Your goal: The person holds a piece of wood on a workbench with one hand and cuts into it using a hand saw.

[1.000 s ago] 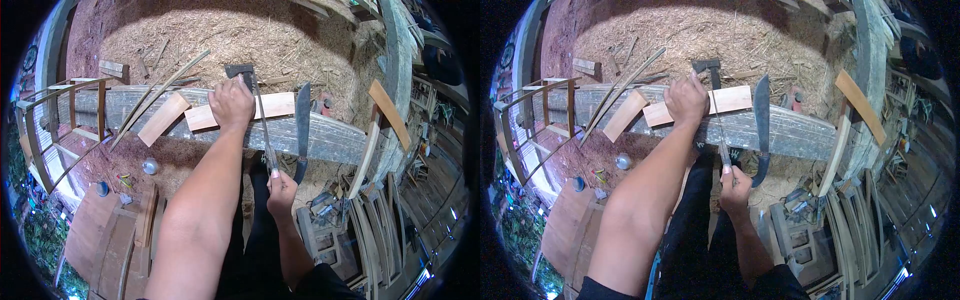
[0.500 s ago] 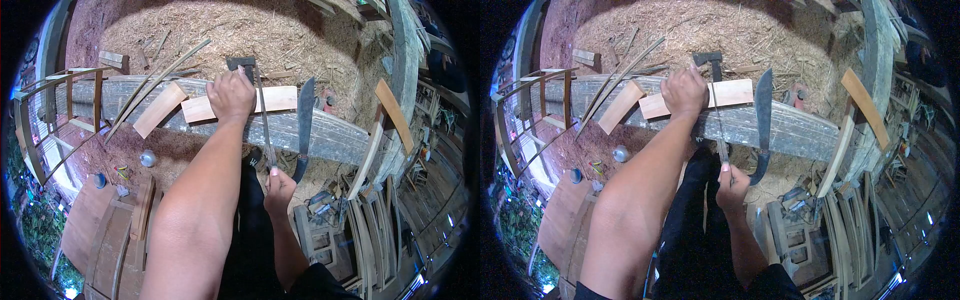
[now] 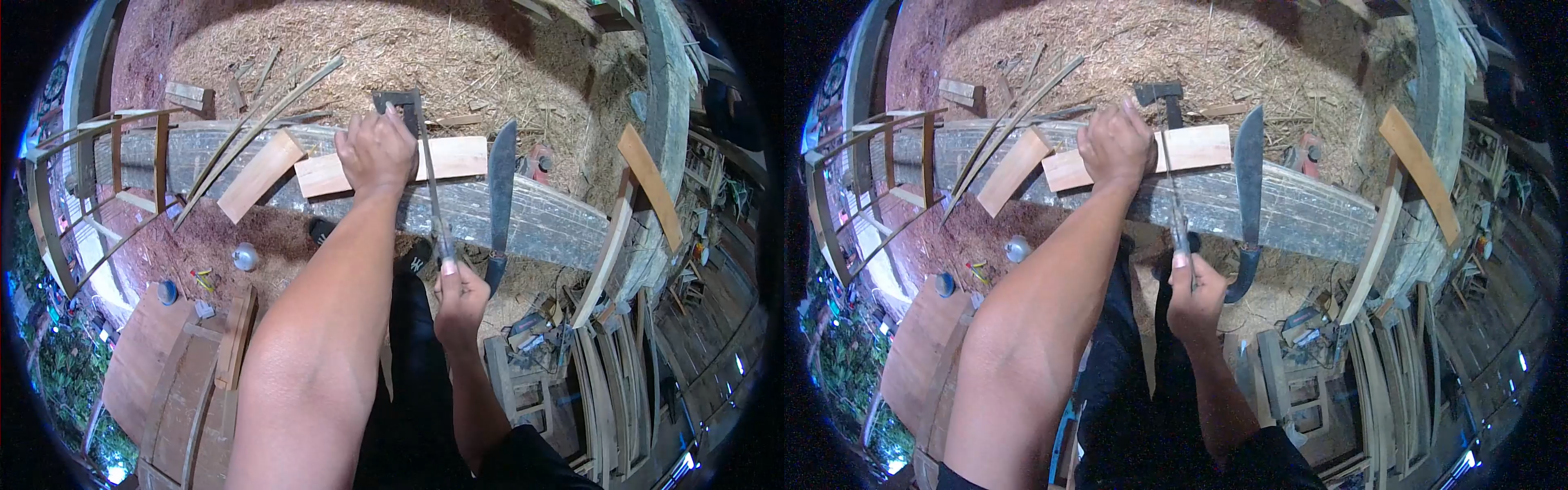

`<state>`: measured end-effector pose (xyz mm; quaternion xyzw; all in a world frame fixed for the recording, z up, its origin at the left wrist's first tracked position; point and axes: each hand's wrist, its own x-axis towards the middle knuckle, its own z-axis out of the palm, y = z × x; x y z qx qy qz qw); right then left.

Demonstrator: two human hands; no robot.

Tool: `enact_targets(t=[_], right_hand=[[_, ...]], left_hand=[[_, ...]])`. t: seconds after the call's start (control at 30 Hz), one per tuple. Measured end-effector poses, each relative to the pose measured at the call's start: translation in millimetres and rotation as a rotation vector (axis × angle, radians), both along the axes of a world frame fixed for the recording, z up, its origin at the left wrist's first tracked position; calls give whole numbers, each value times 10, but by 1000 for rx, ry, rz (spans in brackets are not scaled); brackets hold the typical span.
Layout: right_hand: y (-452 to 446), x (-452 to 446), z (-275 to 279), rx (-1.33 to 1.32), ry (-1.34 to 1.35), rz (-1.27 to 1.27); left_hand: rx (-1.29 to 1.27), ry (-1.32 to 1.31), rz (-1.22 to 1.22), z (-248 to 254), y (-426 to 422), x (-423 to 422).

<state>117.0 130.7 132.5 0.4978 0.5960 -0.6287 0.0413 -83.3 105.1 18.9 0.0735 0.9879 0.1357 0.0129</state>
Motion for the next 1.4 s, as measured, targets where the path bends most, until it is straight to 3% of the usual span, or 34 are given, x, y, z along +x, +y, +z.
enact_targets(t=[0.17, 0.27, 0.37, 0.47, 0.5, 0.53, 0.6, 0.63, 0.73, 0.83, 1.03, 1.17, 1.4], right_hand=[[114, 55, -122, -55, 23, -3], [154, -95, 169, -29, -74, 20], [104, -56, 200, 191, 188, 299], [111, 254, -6, 331, 121, 237], [101, 342, 5, 512, 240, 274], [40, 481, 59, 504, 235, 275], [-45, 718, 174, 128, 44, 163], [-42, 598, 163, 237, 147, 163], [39, -57, 94, 317, 117, 134], [-2, -148, 49, 245, 81, 69], [-55, 338, 297, 224, 119, 134], [58, -240, -119, 258, 96, 95], [-31, 398, 308, 213, 151, 115]], left_hand=[[-34, 15, -19, -52, 24, -36], [-10, -18, -9, -41, -28, 12], [-9, -52, -17, -21, -6, -23], [-25, 15, -28, -59, -5, -16], [-29, 15, -28, -62, -5, -30], [-19, 20, -24, -61, -6, -29], [-8, 23, -19, -44, -14, 7], [-16, 33, -19, -47, -12, 6], [-1, 58, -12, -63, 1, 17], [-33, 51, -34, -44, -9, -5], [-26, 23, -30, -34, -14, -1], [-49, 58, -20, -62, -10, 13], [-40, 37, -25, -55, -24, -3]])
